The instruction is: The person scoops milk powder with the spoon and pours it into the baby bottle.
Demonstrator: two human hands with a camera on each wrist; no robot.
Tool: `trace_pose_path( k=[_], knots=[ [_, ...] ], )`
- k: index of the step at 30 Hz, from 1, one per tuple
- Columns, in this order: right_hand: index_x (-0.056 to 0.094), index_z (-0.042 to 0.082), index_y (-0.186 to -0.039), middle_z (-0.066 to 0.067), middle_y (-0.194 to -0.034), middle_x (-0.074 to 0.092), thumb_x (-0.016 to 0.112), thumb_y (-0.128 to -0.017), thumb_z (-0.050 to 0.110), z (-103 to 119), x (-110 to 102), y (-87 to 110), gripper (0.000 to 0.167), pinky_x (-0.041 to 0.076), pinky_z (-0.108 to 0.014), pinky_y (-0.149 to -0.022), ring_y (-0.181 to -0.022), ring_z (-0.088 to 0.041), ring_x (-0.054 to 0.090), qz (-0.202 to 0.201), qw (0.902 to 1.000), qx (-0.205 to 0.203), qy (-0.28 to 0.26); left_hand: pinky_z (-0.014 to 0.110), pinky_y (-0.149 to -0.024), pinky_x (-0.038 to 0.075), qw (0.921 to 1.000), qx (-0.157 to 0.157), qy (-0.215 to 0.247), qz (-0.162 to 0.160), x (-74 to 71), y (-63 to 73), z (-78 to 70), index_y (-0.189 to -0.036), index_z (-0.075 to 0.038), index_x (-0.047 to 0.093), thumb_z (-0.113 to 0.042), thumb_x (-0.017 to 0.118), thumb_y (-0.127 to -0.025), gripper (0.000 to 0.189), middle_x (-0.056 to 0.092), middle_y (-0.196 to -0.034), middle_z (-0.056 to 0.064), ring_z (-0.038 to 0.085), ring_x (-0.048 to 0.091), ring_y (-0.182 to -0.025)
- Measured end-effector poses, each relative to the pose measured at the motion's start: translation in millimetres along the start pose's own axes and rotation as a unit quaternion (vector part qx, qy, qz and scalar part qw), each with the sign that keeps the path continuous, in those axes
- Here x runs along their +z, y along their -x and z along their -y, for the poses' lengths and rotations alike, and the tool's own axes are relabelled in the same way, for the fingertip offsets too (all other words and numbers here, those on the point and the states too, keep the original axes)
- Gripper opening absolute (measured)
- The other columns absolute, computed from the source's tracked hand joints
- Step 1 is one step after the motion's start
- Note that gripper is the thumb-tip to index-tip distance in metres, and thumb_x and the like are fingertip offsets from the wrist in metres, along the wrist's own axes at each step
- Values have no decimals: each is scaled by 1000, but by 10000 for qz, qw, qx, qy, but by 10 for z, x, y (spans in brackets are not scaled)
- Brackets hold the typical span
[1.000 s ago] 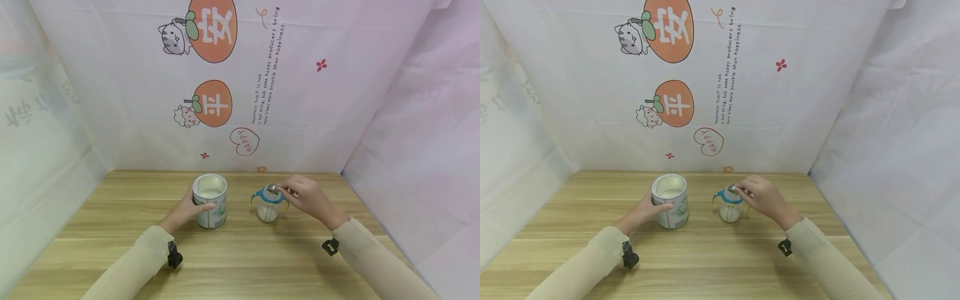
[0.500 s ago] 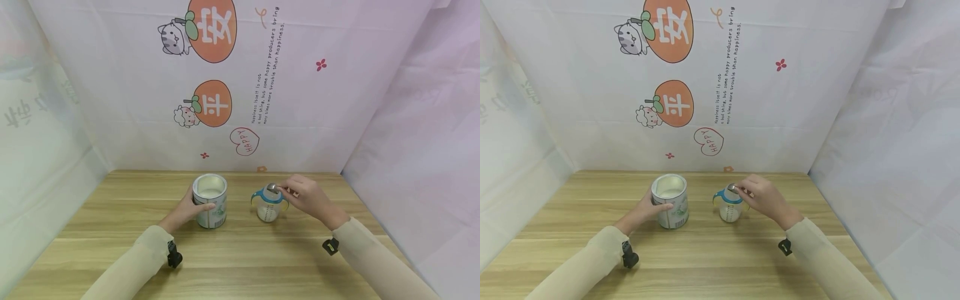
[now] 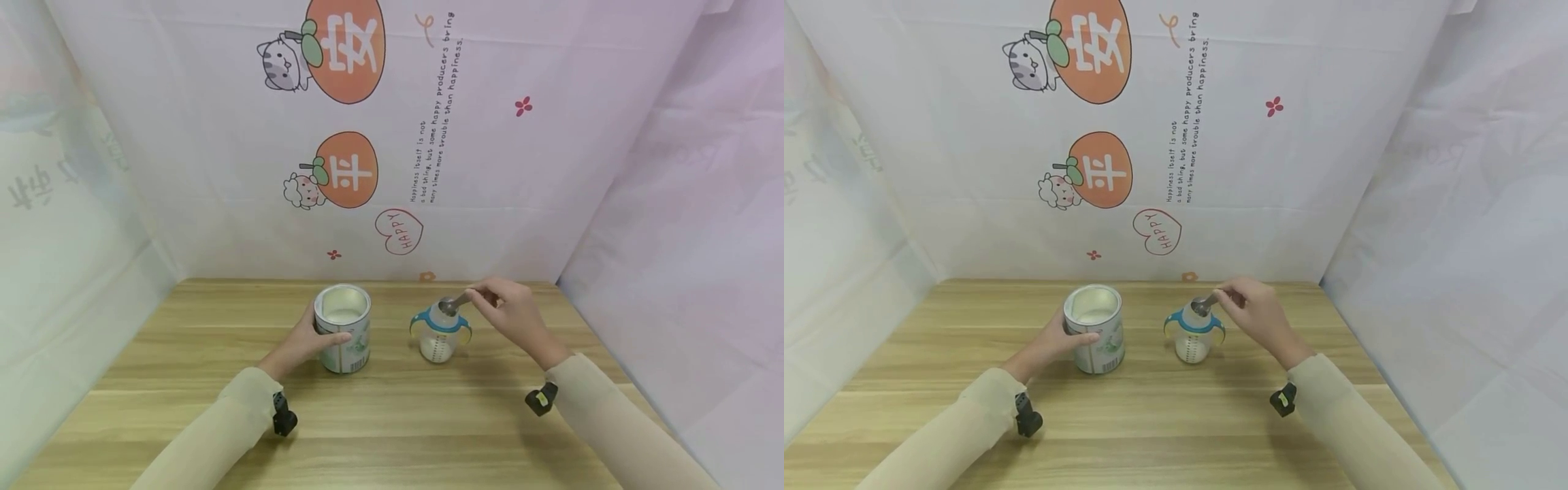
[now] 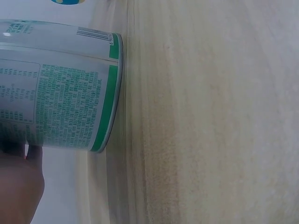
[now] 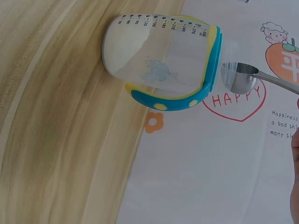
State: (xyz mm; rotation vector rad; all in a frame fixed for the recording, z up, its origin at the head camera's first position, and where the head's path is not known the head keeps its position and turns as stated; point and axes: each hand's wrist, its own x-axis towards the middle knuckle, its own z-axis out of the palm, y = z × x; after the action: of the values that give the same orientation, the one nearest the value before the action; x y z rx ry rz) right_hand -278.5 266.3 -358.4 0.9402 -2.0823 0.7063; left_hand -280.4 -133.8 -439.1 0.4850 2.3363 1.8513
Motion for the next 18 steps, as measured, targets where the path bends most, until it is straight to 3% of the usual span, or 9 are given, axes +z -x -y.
trace_pose_path(
  k=[4, 8, 15, 18],
  knots=[
    [74, 7, -91, 6, -73, 64, 77, -86, 0, -7, -2, 14, 9, 38, -15, -51, -59, -6, 50, -34, 9994, 329, -65, 62, -113, 25, 10000, -24, -48, -5, -5, -1, -6, -156, -25, 15, -34, 83, -84, 100, 38, -149, 12, 34, 36, -139],
    [75, 7, -93, 6, -76, 66, 74, -92, 10, 10, -11, 21, 3, 44, -16, -55, -62, -8, 54, -13, 9935, 1115, -220, 62, -113, 24, 10000, -12, -30, -18, -8, -14, 0, -156, -25, 16, -32, 84, -84, 99, 40, -148, 12, 34, 37, -139],
    [76, 11, -95, 1, -78, 68, 69, -98, 29, 27, -47, 15, 20, 44, -22, -54, -63, -15, 54, 72, 9676, 2446, -629, 63, -114, 21, 9999, -106, -72, -24, -13, -10, -17, -157, -28, 16, -35, 85, -82, 102, 38, -151, 12, 34, 33, -141],
    [75, 10, -95, -2, -76, 65, 66, -98, 38, 21, -66, 5, 30, 44, -24, -53, -64, -18, 53, 118, 9502, 2983, -891, 63, -114, 21, 9998, -160, -82, -41, -10, -1, -29, -157, -28, 16, -35, 85, -82, 102, 38, -151, 12, 34, 33, -141]
  ],
)
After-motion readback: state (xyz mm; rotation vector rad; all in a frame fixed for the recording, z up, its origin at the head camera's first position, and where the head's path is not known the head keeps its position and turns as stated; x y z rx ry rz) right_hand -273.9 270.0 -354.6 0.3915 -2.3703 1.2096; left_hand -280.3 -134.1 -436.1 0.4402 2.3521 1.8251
